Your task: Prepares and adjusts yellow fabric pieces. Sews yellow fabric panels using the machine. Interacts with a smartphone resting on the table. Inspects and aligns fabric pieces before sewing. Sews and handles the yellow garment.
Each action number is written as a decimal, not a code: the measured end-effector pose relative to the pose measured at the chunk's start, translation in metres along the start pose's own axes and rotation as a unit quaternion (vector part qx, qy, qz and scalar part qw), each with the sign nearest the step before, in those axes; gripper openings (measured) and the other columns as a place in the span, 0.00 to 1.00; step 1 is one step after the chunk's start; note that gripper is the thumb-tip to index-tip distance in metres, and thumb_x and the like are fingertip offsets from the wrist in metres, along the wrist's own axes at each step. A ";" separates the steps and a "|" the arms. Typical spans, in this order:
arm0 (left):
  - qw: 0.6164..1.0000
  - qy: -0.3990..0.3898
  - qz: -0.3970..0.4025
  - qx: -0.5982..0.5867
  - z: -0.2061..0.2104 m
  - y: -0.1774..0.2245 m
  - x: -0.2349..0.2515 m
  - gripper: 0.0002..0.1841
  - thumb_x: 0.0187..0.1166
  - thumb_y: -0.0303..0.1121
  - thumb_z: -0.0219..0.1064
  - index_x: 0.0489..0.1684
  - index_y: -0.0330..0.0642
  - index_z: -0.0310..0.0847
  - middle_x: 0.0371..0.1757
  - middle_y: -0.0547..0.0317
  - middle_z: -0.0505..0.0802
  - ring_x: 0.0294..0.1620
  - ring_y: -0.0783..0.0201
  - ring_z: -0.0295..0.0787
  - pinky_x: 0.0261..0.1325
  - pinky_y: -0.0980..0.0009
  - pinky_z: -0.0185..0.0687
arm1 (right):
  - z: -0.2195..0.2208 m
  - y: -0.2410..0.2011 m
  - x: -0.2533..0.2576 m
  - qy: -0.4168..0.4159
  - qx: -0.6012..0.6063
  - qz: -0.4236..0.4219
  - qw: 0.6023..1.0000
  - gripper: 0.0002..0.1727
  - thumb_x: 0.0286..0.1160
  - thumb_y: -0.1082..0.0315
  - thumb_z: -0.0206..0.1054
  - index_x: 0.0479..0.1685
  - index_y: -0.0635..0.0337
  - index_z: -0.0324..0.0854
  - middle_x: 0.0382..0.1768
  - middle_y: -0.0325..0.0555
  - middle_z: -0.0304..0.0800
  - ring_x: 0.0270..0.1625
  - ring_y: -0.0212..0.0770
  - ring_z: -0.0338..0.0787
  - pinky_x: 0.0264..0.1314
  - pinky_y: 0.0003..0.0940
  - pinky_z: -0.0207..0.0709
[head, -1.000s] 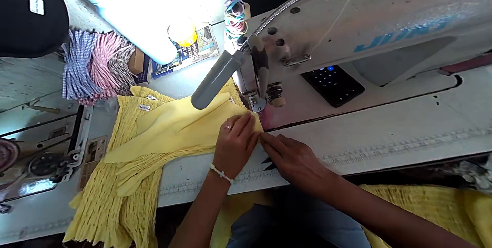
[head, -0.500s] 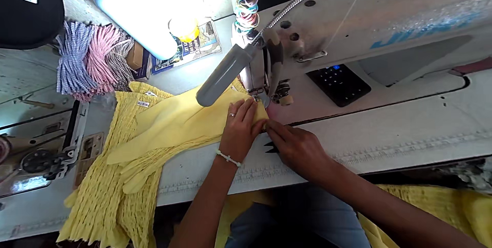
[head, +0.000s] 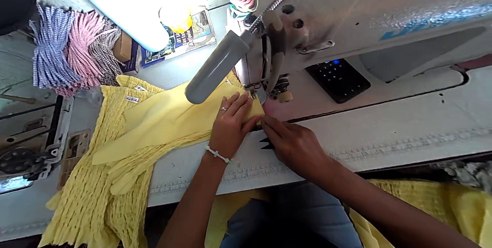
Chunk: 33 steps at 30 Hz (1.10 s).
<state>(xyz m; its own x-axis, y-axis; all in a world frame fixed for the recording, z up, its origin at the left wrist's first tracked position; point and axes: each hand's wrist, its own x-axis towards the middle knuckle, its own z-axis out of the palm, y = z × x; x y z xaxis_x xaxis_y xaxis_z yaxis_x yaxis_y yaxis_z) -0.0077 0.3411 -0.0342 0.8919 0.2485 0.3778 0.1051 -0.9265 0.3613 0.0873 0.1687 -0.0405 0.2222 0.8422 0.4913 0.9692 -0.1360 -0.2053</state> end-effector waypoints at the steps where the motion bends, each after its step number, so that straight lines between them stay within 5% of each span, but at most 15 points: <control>1: 1.000 0.001 -0.001 0.000 0.000 -0.001 0.001 0.22 0.79 0.43 0.70 0.62 0.36 0.90 0.72 0.48 0.89 0.78 0.47 0.82 0.82 0.42 0.67 | -0.001 0.000 0.001 -0.001 0.001 -0.001 1.000 0.12 0.64 0.79 0.69 0.46 0.68 0.90 0.53 0.55 0.95 0.30 0.49 0.93 0.25 0.37 0.82; 7: 1.000 -0.017 -0.012 0.021 -0.003 -0.005 0.002 0.23 0.80 0.46 0.69 0.68 0.44 0.89 0.75 0.55 0.87 0.79 0.50 0.81 0.82 0.31 0.57 | 0.000 0.004 0.006 -0.009 0.005 -0.007 1.000 0.14 0.61 0.81 0.69 0.47 0.68 0.91 0.53 0.56 0.94 0.28 0.49 0.92 0.24 0.37 0.81; 14: 0.999 -0.035 -0.023 0.014 -0.007 -0.013 0.016 0.23 0.81 0.45 0.68 0.69 0.41 0.87 0.73 0.49 0.89 0.78 0.45 0.81 0.82 0.30 0.58 | 0.007 0.013 0.019 -0.011 0.009 0.003 1.000 0.14 0.61 0.81 0.70 0.47 0.68 0.91 0.57 0.55 0.94 0.25 0.48 0.90 0.22 0.39 0.80; 19: 0.999 -0.037 -0.037 0.012 -0.008 -0.016 0.023 0.22 0.81 0.43 0.68 0.68 0.39 0.87 0.75 0.48 0.87 0.80 0.44 0.79 0.82 0.31 0.56 | 0.010 0.018 0.027 -0.011 0.018 0.005 1.000 0.14 0.62 0.81 0.71 0.49 0.67 0.92 0.59 0.55 0.93 0.33 0.50 0.94 0.26 0.41 0.84; 25: 0.997 0.016 0.081 -0.003 -0.006 -0.021 0.011 0.12 0.79 0.30 0.67 0.53 0.42 0.95 0.64 0.53 0.94 0.72 0.43 0.86 0.75 0.29 0.65 | 0.013 0.018 0.024 -0.019 0.031 0.017 0.999 0.17 0.61 0.81 0.71 0.51 0.67 0.91 0.60 0.58 0.92 0.38 0.54 0.95 0.28 0.45 0.85; 33: 0.999 -0.004 0.050 0.008 -0.005 -0.018 0.010 0.15 0.80 0.30 0.64 0.58 0.41 0.93 0.68 0.54 0.92 0.76 0.43 0.83 0.75 0.26 0.62 | 0.011 0.019 0.031 -0.022 0.003 0.024 0.999 0.19 0.59 0.82 0.73 0.54 0.67 0.91 0.61 0.56 0.93 0.36 0.53 0.95 0.28 0.44 0.84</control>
<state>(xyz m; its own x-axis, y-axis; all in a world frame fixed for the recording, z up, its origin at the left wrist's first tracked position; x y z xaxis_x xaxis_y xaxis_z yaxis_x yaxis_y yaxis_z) -0.0030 0.3619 -0.0324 0.9015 0.1518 0.4052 0.0215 -0.9510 0.3084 0.1112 0.1982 -0.0387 0.2638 0.8570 0.4428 0.9568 -0.1745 -0.2325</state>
